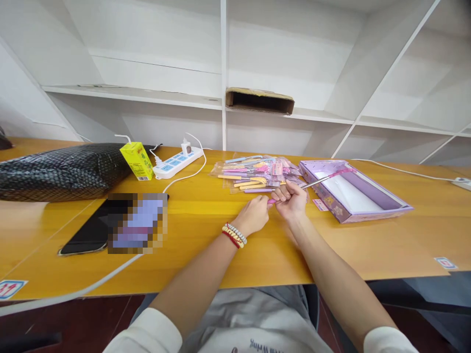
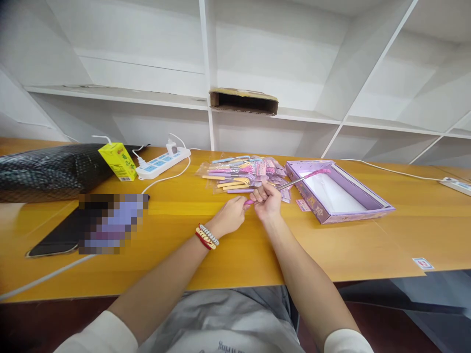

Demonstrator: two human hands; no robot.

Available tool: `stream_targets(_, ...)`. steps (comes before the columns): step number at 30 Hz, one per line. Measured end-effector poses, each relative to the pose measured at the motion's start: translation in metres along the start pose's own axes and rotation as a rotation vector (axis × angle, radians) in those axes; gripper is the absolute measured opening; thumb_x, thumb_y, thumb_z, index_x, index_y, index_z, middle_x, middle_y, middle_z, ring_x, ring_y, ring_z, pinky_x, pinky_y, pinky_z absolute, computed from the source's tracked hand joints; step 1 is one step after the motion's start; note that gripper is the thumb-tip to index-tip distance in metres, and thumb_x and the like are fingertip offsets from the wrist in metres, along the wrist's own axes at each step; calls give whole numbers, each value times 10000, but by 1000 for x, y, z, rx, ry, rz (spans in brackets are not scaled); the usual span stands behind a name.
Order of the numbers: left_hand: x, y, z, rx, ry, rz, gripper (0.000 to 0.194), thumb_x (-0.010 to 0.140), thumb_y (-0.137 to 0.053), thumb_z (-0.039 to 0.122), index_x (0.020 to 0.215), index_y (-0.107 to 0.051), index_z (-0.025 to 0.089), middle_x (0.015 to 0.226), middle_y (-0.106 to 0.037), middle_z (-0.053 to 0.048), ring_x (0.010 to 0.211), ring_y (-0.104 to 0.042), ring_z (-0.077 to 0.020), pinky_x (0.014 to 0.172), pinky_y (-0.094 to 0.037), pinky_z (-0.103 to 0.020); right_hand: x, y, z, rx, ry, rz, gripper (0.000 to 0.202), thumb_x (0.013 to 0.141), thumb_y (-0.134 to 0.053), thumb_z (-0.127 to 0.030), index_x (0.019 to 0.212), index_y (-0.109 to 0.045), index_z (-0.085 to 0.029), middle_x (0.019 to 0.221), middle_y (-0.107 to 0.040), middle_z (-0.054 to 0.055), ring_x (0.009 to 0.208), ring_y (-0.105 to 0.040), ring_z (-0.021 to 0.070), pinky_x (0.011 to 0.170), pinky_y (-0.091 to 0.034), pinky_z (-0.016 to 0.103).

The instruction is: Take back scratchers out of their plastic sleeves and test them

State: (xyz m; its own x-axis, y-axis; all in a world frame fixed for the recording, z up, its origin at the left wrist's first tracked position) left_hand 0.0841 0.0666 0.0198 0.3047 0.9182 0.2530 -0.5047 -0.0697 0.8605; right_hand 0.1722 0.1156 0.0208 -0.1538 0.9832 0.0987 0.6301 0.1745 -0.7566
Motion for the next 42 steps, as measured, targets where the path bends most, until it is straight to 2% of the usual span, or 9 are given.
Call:
stream_targets(2,-2,-7,7,-44,-60,-60,225,879,-406,350,968,-509,171,1011,-601,-99,882,-588,-208,729,-447,-305,1,6,-4,-12,5,21,503,656,-611,-214,529,-125,-175,370,-167,-91,331,-176,41,345,-230,198)
stream_targets(6,-3,-14,12,-22,-49,-143,427,817,-457,546,1028,-484,176,1015,-608,-108,908,-600,-254,710,-462,-332,2,11,-5,-37,-14,74,526,626,-625,-198,550,-105,-182,353,-134,-104,312,-118,35,313,-145,203)
stream_targets(11,4,-14,12,183,65,-103,436,883,-308,522,1067,-472,163,919,-641,-138,872,-623,-292,713,-460,-385,1,8,-12,-54,49,170,535,536,-619,-113,552,-88,-181,336,-141,-116,291,-107,16,302,-113,189)
stream_targets(15,7,-15,16,238,91,-68,545,862,-240,594,1040,-504,151,842,-650,-146,819,-636,-303,673,-464,-384,-3,6,-21,-54,99,216,528,524,-604,-80,552,-86,-181,332,-160,-118,279,-117,12,296,-110,183)
stream_targets(25,6,-9,7,258,136,-41,657,798,-224,700,917,-578,159,785,-643,-139,764,-634,-300,636,-459,-372,-3,2,-24,-7,101,178,560,567,-619,-84,576,-68,-182,337,-160,-116,278,-123,18,297,-112,185)
stream_targets(29,5,-8,9,167,72,-29,582,801,-319,671,995,-538,167,834,-642,-105,791,-627,-272,662,-461,-354,1,9,-22,29,81,189,544,577,-615,-91,573,-78,-181,335,-160,-114,282,-123,21,304,-106,191)
stream_targets(34,3,-4,25,26,-138,67,342,874,-413,457,1049,-499,176,1041,-605,-85,926,-591,-217,775,-452,-314,2,12,-21,43,78,190,506,593,-600,-102,557,-102,-185,331,-165,-109,283,-122,26,307,-99,202)
stream_targets(37,5,-9,19,78,-83,25,319,884,-397,436,1011,-510,166,991,-620,-98,885,-604,-229,727,-456,-319,0,8,-14,37,33,177,488,600,-596,-123,551,-115,-188,331,-158,-110,280,-121,27,305,-102,206)
stream_targets(42,8,-11,8,223,68,-5,525,849,-305,601,991,-534,151,811,-639,-121,761,-626,-278,619,-434,-344,-4,-2,-14,6,52,149,496,593,-606,-125,545,-116,-187,341,-157,-111,281,-122,21,306,-117,197)
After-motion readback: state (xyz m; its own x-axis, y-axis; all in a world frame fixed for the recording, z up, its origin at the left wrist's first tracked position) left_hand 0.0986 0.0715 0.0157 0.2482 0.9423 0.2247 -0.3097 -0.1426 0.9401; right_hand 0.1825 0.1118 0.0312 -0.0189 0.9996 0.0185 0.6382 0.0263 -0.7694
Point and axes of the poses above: each hand's wrist, its own x-axis towards the middle knuckle, its own y-axis out of the back of the hand, z = x × y, the point moved 8 cm from there along x, towards the middle knuckle
